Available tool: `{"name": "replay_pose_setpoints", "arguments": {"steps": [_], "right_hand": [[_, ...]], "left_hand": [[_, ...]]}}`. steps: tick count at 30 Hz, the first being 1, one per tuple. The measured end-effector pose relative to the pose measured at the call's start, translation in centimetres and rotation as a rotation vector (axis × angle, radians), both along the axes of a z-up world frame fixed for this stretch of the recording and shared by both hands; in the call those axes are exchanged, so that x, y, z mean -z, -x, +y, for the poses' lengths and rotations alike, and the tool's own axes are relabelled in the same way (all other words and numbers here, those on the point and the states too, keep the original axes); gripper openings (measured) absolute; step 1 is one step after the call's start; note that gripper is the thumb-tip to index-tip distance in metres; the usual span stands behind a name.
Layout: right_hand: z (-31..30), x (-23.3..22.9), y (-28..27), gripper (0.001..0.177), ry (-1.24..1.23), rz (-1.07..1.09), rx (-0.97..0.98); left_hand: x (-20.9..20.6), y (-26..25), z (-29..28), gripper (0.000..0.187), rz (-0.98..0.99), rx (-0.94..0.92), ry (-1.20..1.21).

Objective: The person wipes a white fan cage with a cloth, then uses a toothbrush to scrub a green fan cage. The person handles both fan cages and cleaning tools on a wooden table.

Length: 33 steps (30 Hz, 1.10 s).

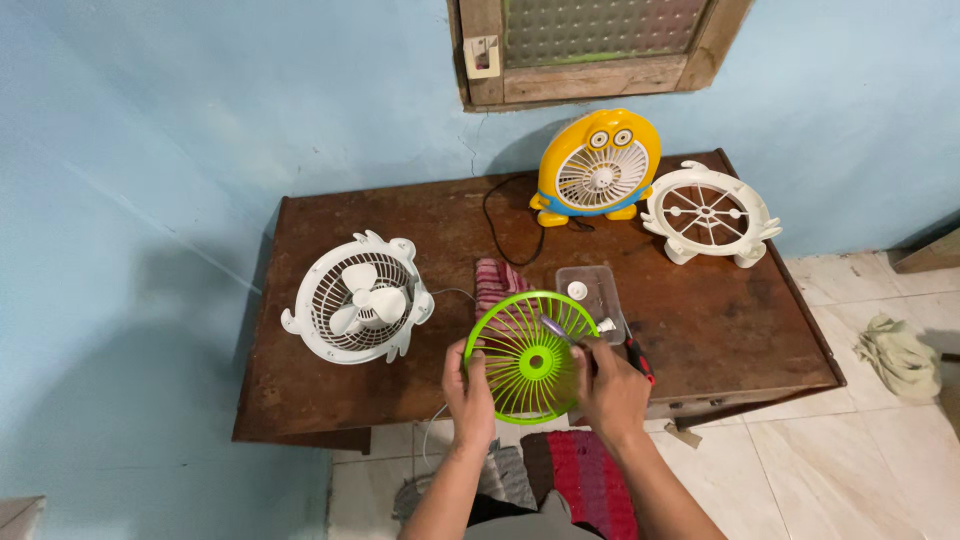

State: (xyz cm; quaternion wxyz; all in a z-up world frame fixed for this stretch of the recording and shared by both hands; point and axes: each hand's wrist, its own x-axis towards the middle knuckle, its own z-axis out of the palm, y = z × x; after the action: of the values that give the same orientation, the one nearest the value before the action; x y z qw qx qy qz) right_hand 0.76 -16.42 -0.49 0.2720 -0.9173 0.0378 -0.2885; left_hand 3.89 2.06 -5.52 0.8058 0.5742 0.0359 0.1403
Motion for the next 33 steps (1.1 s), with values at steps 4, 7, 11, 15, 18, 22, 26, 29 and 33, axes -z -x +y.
{"name": "replay_pose_setpoints", "arguments": {"steps": [4, 7, 11, 15, 18, 22, 26, 29, 33], "right_hand": [[0.9, 0.6, 2.0, 0.015, 0.008, 0.1, -0.088], [0.3, 0.4, 2.5, 0.017, 0.01, 0.066, -0.124], [-1.4, 0.1, 1.2, 0.017, -0.033, 0.036, -0.06], [-1.4, 0.2, 1.3, 0.019, -0.036, 0.068, -0.113], [-1.1, -0.1, 2.6, 0.016, -0.029, 0.112, -0.195], [-1.9, -0.6, 2.7, 0.018, 0.002, 0.161, -0.208], [-2.6, -0.9, 1.8, 0.017, -0.011, 0.093, -0.146], [-2.3, -0.7, 1.8, 0.015, -0.039, 0.02, -0.152], [-2.6, -0.6, 1.9, 0.016, -0.029, 0.045, -0.178]], "left_hand": [[0.3, 0.6, -0.4, 0.02, -0.07, -0.074, -0.068], [0.0, 1.0, -0.8, 0.021, 0.034, -0.048, -0.058], [-0.1, 2.0, -1.5, 0.021, -0.048, -0.01, -0.24], [-0.4, 2.7, -1.4, 0.023, -0.013, 0.002, -0.198], [-0.9, 2.7, -0.5, 0.023, -0.011, -0.049, -0.173], [-0.9, 2.9, -0.2, 0.024, 0.041, -0.044, -0.177], [-1.3, 2.8, -1.4, 0.023, -0.01, 0.028, -0.101], [-2.0, 2.3, -1.8, 0.022, -0.05, -0.006, -0.167], [-3.0, 1.3, -1.8, 0.021, -0.024, -0.02, -0.148]]}}
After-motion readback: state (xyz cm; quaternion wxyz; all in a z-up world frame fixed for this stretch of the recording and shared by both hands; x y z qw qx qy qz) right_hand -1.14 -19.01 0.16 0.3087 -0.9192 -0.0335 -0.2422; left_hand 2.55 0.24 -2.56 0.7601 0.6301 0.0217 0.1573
